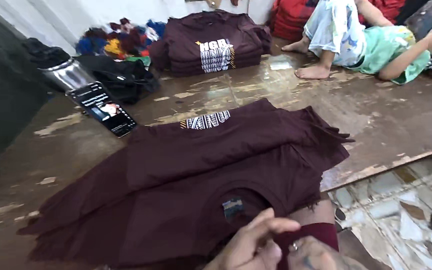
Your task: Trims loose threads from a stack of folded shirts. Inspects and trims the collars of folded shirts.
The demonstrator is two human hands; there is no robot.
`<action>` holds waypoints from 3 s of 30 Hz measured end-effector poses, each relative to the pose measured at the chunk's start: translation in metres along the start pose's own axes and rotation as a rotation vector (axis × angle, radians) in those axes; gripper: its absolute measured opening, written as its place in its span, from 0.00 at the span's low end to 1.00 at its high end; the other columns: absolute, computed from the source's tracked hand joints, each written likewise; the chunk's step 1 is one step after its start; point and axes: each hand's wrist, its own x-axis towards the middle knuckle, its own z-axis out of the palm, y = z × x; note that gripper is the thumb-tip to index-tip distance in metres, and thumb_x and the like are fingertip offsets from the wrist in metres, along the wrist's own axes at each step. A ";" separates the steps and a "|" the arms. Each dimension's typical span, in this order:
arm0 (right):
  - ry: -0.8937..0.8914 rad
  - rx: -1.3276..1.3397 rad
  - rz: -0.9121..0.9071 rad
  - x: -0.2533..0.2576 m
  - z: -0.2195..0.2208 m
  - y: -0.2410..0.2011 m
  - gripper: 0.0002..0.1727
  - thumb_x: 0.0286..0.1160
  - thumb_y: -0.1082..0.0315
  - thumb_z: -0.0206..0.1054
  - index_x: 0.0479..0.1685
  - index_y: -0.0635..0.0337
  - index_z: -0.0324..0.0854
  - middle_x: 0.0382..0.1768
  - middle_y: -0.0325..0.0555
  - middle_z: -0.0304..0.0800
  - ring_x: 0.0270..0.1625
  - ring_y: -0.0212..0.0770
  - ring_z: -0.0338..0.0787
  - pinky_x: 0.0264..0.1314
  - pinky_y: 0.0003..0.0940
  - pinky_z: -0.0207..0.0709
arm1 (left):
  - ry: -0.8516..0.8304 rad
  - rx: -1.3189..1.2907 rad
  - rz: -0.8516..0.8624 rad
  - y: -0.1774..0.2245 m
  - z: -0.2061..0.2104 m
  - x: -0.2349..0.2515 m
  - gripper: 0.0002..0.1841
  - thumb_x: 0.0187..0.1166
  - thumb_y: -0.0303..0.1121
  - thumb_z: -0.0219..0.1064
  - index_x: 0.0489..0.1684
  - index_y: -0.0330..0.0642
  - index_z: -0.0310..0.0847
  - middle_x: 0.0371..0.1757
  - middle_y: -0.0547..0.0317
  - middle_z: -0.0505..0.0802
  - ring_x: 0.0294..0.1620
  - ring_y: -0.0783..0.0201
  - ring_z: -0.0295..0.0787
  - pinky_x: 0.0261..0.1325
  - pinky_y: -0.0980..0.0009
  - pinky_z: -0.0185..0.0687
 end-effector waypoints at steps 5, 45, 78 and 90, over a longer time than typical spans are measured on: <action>0.436 -0.324 0.093 -0.021 -0.003 0.032 0.07 0.86 0.59 0.64 0.51 0.50 0.81 0.38 0.36 0.85 0.42 0.24 0.86 0.49 0.15 0.81 | 0.098 -0.490 0.045 0.004 -0.009 -0.003 0.34 0.90 0.46 0.55 0.94 0.78 0.42 0.73 0.72 0.88 0.32 0.86 0.87 0.38 0.87 0.83; 0.258 -0.402 -0.040 0.015 -0.026 0.017 0.28 0.94 0.48 0.47 0.25 0.58 0.71 0.23 0.49 0.74 0.33 0.40 0.82 0.42 0.25 0.78 | 0.267 1.246 0.354 0.032 -0.027 0.014 0.16 0.70 0.38 0.71 0.56 0.50 0.92 0.28 0.61 0.86 0.22 0.63 0.83 0.19 0.68 0.75; 0.410 -0.439 -0.066 -0.006 -0.007 0.061 0.09 0.87 0.60 0.63 0.46 0.54 0.85 0.44 0.40 0.90 0.57 0.32 0.91 0.64 0.26 0.85 | 0.279 0.826 0.456 -0.014 -0.003 0.010 0.08 0.76 0.40 0.69 0.38 0.46 0.85 0.25 0.66 0.89 0.22 0.73 0.84 0.23 0.77 0.79; 0.524 -0.599 -0.073 -0.019 0.002 0.037 0.07 0.86 0.56 0.64 0.42 0.46 0.77 0.42 0.36 0.71 0.54 0.30 0.79 0.70 0.26 0.72 | 0.221 1.284 0.449 0.019 -0.016 0.018 0.16 0.75 0.35 0.61 0.55 0.54 0.94 0.23 0.63 0.83 0.17 0.63 0.77 0.15 0.69 0.67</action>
